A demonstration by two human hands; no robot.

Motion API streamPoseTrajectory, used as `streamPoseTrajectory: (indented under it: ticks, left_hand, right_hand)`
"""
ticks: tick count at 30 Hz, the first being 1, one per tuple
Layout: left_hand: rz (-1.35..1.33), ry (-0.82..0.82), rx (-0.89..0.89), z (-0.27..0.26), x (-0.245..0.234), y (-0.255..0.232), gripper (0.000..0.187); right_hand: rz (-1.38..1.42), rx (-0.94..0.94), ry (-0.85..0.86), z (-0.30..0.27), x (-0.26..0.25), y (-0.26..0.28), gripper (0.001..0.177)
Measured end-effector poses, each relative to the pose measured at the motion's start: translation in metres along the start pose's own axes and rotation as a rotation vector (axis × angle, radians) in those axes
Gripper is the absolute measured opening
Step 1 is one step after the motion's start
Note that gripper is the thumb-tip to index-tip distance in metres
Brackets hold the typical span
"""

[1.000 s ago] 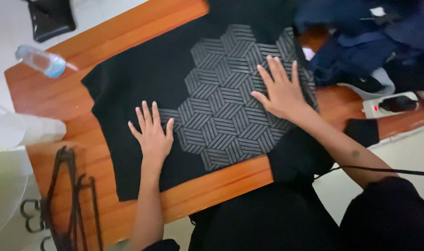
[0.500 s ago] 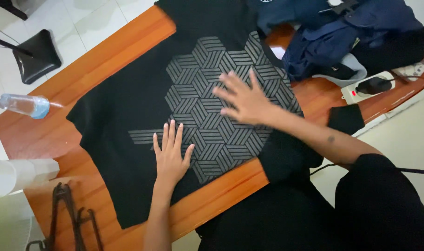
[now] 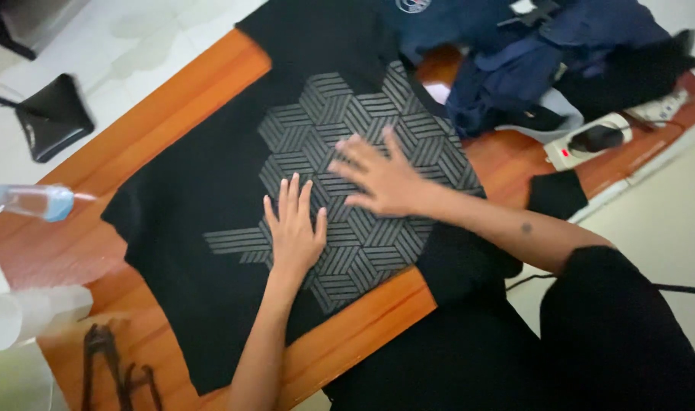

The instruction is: The recorder is putting a polo shirt on a hanger and preparing another shirt on a table.

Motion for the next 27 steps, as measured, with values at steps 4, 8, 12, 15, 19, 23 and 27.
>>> streamPoseTrajectory:
  ticks: [4,8,12,15,19,23,27]
  left_hand:
    - [0.003,-0.046,-0.043,-0.004,-0.002,0.011,0.061]
    - [0.004,-0.031,-0.048,-0.005,0.002,0.012,0.061]
    - [-0.007,-0.023,-0.065,-0.006,0.003,0.015,0.059]
    - [-0.024,-0.011,-0.061,-0.003,-0.001,0.011,0.058]
    - [-0.023,-0.030,-0.048,-0.006,-0.002,0.010,0.058]
    - [0.009,-0.016,-0.058,-0.002,-0.002,0.010,0.059]
    - [0.024,0.003,-0.044,-0.004,0.004,0.013,0.059]
  right_hand:
    - [0.042,0.053,-0.201,0.000,0.000,-0.028,0.076]
    - [0.000,-0.077,-0.056,-0.016,0.017,0.030,0.080]
    - [0.044,-0.212,0.035,-0.025,0.027,0.060,0.081]
    - [-0.069,0.008,0.060,-0.003,0.007,0.019,0.078]
    - [-0.015,0.144,-0.204,-0.007,0.010,-0.032,0.084]
    - [-0.089,0.030,-0.093,-0.018,0.016,0.012,0.081]
    - [0.052,-0.213,0.004,-0.033,0.023,0.064,0.081]
Point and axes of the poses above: each hand's wrist, its own z-axis towards the middle knuckle, its own x-axis out of the palm, y = z × x, the point moved 10 cm from there along z, towards the middle knuckle, and after that the axes turned 12 degrees about -y, right-handed, at the moved point
